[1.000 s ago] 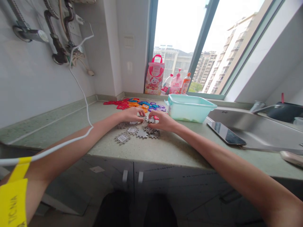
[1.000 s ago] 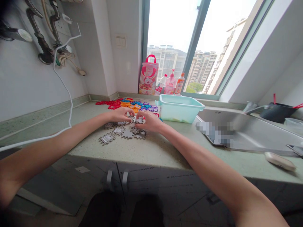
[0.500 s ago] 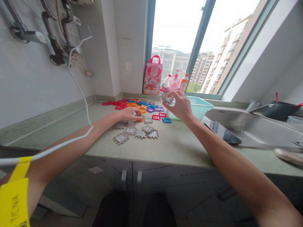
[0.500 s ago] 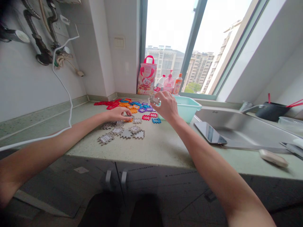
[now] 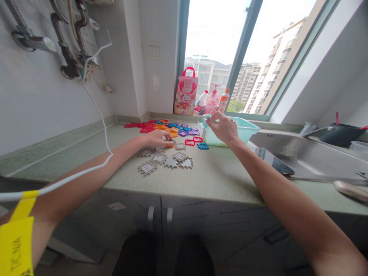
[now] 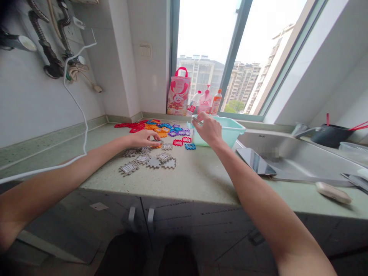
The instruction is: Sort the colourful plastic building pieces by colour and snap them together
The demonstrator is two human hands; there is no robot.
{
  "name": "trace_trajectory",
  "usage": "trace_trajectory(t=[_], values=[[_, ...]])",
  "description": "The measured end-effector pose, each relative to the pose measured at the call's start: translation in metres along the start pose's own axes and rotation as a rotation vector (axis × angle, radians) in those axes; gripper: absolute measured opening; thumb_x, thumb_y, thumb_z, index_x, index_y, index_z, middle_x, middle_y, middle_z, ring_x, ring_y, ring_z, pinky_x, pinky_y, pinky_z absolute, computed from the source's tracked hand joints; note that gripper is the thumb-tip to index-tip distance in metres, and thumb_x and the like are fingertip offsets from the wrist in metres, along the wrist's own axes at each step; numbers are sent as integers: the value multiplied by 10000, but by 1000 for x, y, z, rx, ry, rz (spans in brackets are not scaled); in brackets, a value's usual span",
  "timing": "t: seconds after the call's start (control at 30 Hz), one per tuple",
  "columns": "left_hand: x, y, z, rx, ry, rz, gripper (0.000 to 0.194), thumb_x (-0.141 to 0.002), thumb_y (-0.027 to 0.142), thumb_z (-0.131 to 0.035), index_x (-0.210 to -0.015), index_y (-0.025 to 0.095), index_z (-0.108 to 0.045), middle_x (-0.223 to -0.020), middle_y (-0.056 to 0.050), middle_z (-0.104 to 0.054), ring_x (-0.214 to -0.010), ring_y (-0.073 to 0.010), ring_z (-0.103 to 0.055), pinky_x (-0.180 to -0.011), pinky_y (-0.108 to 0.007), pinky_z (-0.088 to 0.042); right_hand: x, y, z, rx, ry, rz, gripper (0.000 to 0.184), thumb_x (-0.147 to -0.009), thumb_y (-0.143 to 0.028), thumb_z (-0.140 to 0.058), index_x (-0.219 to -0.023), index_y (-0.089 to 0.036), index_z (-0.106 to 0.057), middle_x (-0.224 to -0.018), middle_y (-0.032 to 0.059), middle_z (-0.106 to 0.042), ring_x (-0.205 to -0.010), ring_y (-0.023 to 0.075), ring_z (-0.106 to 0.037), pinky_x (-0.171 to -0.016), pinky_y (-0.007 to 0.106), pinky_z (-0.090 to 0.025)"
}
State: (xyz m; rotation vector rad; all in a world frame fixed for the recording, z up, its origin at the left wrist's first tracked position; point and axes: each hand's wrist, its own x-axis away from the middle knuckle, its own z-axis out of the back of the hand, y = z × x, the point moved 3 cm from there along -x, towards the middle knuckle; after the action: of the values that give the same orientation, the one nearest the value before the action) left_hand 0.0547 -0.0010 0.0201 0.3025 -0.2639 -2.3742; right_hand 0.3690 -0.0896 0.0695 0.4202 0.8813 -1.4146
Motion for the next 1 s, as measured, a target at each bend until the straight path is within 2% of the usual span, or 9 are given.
trace_trajectory(t=[0.17, 0.4, 0.6, 0.8, 1.0], values=[[1, 2, 1, 14, -5, 12, 609, -833, 719, -665, -1193, 236, -756, -1223, -53, -748, -940, -214, -653, -792, -268, -468, -5, 9, 0, 8, 2, -21, 273, -1023, -468, -603, -1192, -269, -683, -1141, 104, -769, -893, 334, -706, -770, 388, -484], [0, -3, -1, 13, -4, 3, 608, -841, 718, -660, -1207, 241, -753, -1233, -50, -740, -960, -217, -658, -808, -269, -470, -4, 6, -2, 15, 22, 37, 233, -1023, -406, -593, -1175, -247, -670, -1130, 108, -770, -883, 320, -716, -770, 378, -487], [1, -3, 1, 7, -5, 6, 618, -860, 737, -626, -1203, 240, -756, -1203, -54, -748, -955, -228, -663, -836, -294, -494, -8, 9, 2, 48, 91, 38, 174, -1011, -355, -615, -1141, -253, -671, -964, 62, -774, -814, 284, -721, -724, 332, -465], [0, -6, 1, 5, 10, -15, 620, -853, 758, -631, -1178, 247, -767, -1221, -50, -749, -969, -232, -662, -865, -297, -499, -22, 45, 23, 193, 182, -72, 249, -1013, -373, -588, -1191, -237, -697, -829, 83, -742, -813, 327, -706, -746, 368, -469], [1, -3, 1, -13, 5, -1, 633, -853, 747, -640, -1194, 230, -769, -1157, -54, -756, -943, -225, -659, -877, -292, -501, -23, 85, 38, 275, 210, -222, 291, -999, -341, -582, -1226, -214, -710, -904, 144, -729, -880, 368, -694, -807, 438, -495]])
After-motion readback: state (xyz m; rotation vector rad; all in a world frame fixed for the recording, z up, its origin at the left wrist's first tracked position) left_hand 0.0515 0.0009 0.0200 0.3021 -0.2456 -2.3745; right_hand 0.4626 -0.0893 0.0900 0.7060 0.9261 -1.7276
